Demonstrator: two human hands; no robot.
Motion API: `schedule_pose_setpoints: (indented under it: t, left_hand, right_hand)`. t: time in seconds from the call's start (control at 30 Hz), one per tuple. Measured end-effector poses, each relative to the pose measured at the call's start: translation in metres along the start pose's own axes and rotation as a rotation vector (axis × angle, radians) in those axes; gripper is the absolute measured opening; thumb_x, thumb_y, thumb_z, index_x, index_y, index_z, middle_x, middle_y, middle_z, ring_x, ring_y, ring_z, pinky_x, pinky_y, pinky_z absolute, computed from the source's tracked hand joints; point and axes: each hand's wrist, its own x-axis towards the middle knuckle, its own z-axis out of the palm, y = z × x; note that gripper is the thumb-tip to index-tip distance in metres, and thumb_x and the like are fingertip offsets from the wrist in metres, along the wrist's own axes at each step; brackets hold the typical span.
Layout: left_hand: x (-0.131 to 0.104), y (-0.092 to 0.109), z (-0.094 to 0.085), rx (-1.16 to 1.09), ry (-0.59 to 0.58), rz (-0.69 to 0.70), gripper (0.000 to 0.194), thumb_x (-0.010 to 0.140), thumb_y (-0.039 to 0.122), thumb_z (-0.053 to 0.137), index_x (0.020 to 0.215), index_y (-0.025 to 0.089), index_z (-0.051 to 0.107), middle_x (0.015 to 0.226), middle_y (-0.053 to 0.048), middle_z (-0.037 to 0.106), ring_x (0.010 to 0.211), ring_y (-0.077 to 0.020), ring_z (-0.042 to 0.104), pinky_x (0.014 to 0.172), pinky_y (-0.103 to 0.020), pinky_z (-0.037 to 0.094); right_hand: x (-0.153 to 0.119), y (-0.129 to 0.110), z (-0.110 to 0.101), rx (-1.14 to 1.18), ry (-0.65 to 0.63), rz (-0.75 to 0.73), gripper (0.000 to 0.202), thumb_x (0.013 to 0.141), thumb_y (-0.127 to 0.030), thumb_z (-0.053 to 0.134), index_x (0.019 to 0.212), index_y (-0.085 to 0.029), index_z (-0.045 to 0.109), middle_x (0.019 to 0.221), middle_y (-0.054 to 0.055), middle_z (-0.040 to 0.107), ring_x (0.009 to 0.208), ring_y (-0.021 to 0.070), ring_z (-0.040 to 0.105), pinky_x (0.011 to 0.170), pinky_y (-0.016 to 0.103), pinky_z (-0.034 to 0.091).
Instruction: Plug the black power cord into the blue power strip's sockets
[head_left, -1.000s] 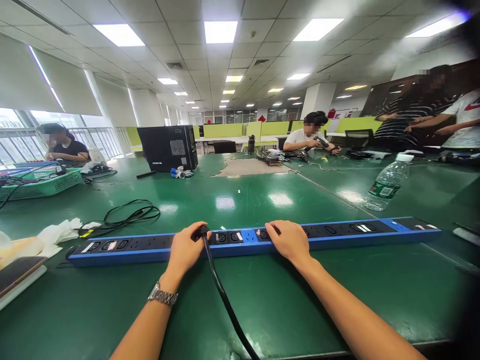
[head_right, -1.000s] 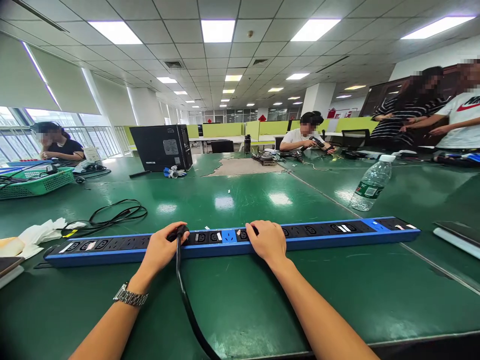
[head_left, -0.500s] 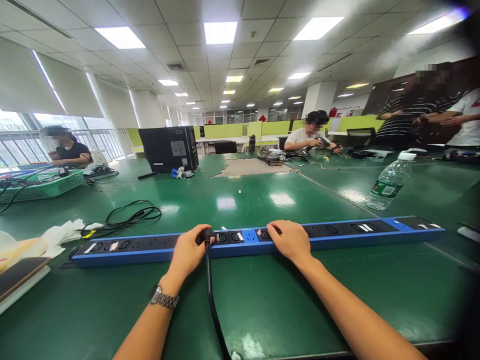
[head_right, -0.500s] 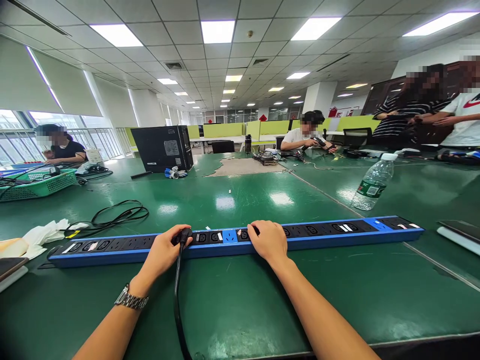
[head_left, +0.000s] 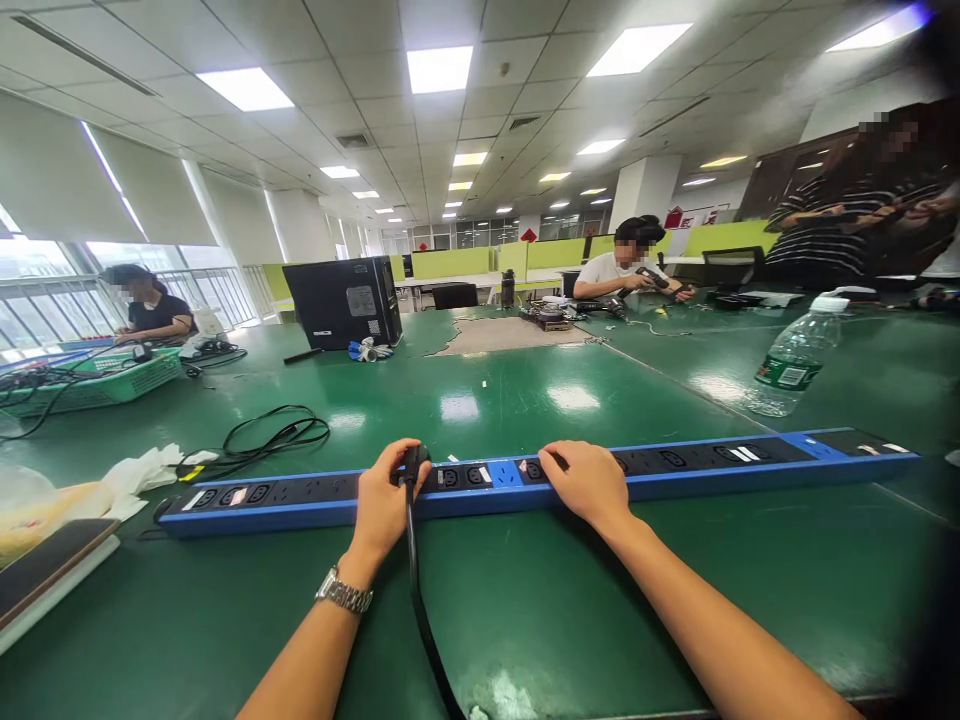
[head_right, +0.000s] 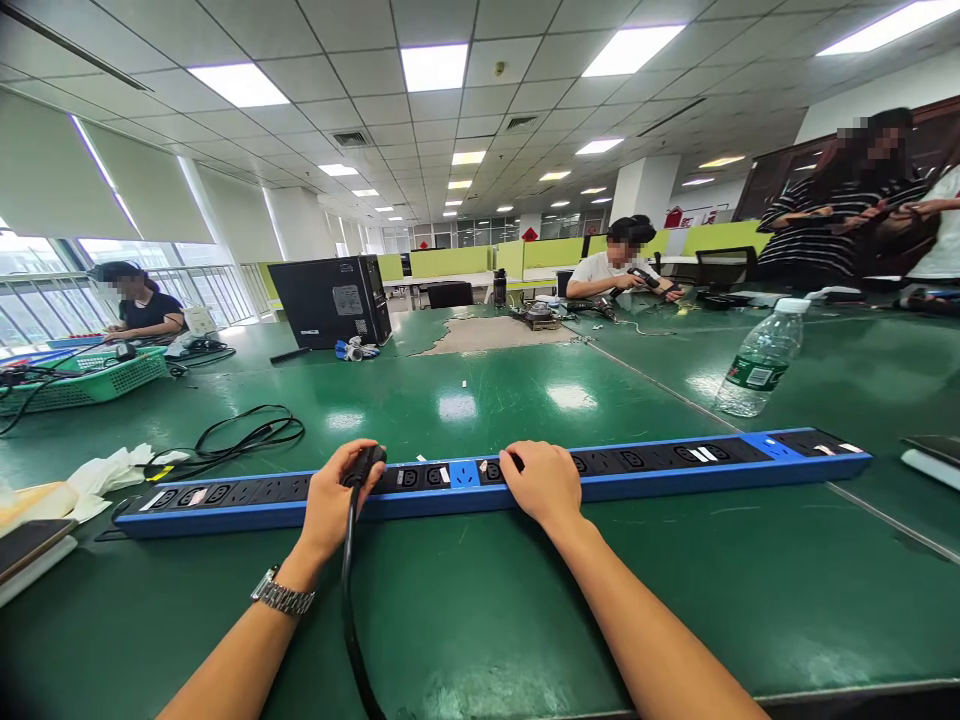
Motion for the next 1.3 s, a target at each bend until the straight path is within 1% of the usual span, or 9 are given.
schedule_pose_setpoints:
  t: [0.1, 0.27, 0.4, 0.5, 0.63, 0.9, 1.03, 1.1, 1.3]
  left_hand:
    - [0.003, 0.018, 0.013, -0.101, 0.05, 0.032, 0.032, 0.087, 0.041, 0.059, 0.111, 0.02, 0.06, 0.103, -0.005, 0.072, 0.092, -0.0179, 0.068, 0.086, -0.029, 0.052]
    - [0.007, 0.047, 0.05, -0.085, -0.059, 0.004, 0.027, 0.089, 0.039, 0.057, 0.111, 0.022, 0.06, 0.091, -0.002, 0.072, 0.077, -0.016, 0.068, 0.073, -0.026, 0.052]
    - [0.008, 0.059, 0.08, 0.053, -0.183, 0.007, 0.027, 0.092, 0.037, 0.055, 0.115, 0.024, 0.06, 0.087, -0.003, 0.074, 0.073, -0.0176, 0.068, 0.069, -0.027, 0.05]
    - [0.007, 0.061, 0.093, 0.215, -0.216, 0.049, 0.03, 0.093, 0.038, 0.053, 0.118, 0.023, 0.06, 0.087, -0.006, 0.074, 0.076, -0.0217, 0.069, 0.069, -0.03, 0.049]
    - [0.005, 0.059, 0.096, 0.314, -0.229, 0.116, 0.03, 0.094, 0.038, 0.052, 0.118, 0.022, 0.06, 0.087, -0.007, 0.074, 0.079, -0.023, 0.069, 0.072, -0.031, 0.049]
    - [0.007, 0.057, 0.093, 0.275, -0.238, 0.169, 0.027, 0.094, 0.033, 0.05, 0.116, 0.02, 0.06, 0.089, -0.007, 0.074, 0.081, -0.0229, 0.069, 0.073, -0.031, 0.05]
    - [0.009, 0.058, 0.088, 0.271, -0.219, 0.085, 0.028, 0.092, 0.028, 0.052, 0.117, 0.018, 0.06, 0.094, -0.009, 0.074, 0.083, -0.0236, 0.069, 0.074, -0.032, 0.05]
    - [0.009, 0.058, 0.086, 0.263, -0.239, 0.059, 0.027, 0.091, 0.028, 0.055, 0.116, 0.019, 0.061, 0.094, -0.009, 0.074, 0.084, -0.0233, 0.069, 0.074, -0.032, 0.05]
    - [0.006, 0.059, 0.087, 0.285, -0.277, 0.115, 0.022, 0.087, 0.024, 0.061, 0.108, 0.02, 0.066, 0.096, -0.008, 0.074, 0.089, -0.0234, 0.067, 0.08, -0.033, 0.049]
  right_hand:
    - [0.0, 0.0, 0.0, -0.007, -0.005, -0.006, 0.036, 0.092, -0.037, 0.04, 0.09, -0.023, 0.073, 0.097, 0.003, 0.075, 0.093, 0.0216, 0.064, 0.086, 0.035, 0.04]
    - [0.0, -0.001, -0.001, -0.016, 0.0, -0.003, 0.034, 0.092, -0.036, 0.042, 0.091, -0.022, 0.073, 0.096, 0.004, 0.075, 0.091, 0.0209, 0.064, 0.086, 0.035, 0.039]
    - [-0.001, 0.0, 0.0, -0.03, 0.012, -0.022, 0.033, 0.092, -0.036, 0.042, 0.09, -0.022, 0.073, 0.095, 0.004, 0.075, 0.09, 0.0205, 0.064, 0.085, 0.034, 0.039]
    - [-0.001, 0.001, 0.001, -0.027, 0.016, -0.031, 0.033, 0.092, -0.036, 0.042, 0.089, -0.022, 0.073, 0.094, 0.004, 0.075, 0.09, 0.0204, 0.064, 0.084, 0.034, 0.039]
    - [-0.001, 0.001, 0.001, -0.028, 0.016, -0.026, 0.033, 0.092, -0.035, 0.043, 0.089, -0.022, 0.073, 0.094, 0.004, 0.075, 0.09, 0.0206, 0.064, 0.084, 0.034, 0.039]
    - [-0.001, 0.0, -0.001, -0.024, 0.005, -0.025, 0.033, 0.092, -0.034, 0.042, 0.09, -0.022, 0.073, 0.095, 0.004, 0.075, 0.09, 0.0207, 0.064, 0.085, 0.034, 0.039]
    - [-0.002, 0.0, -0.002, -0.019, 0.002, -0.03, 0.034, 0.093, -0.035, 0.042, 0.091, -0.022, 0.073, 0.096, 0.005, 0.074, 0.092, 0.0205, 0.063, 0.086, 0.033, 0.039]
    - [-0.001, -0.001, -0.002, -0.019, 0.003, -0.027, 0.033, 0.092, -0.034, 0.042, 0.091, -0.022, 0.073, 0.096, 0.005, 0.074, 0.092, 0.0204, 0.063, 0.085, 0.033, 0.039]
    - [-0.001, -0.002, -0.001, -0.024, 0.002, -0.015, 0.033, 0.092, -0.034, 0.042, 0.09, -0.021, 0.072, 0.095, 0.004, 0.074, 0.091, 0.0207, 0.063, 0.085, 0.033, 0.039]
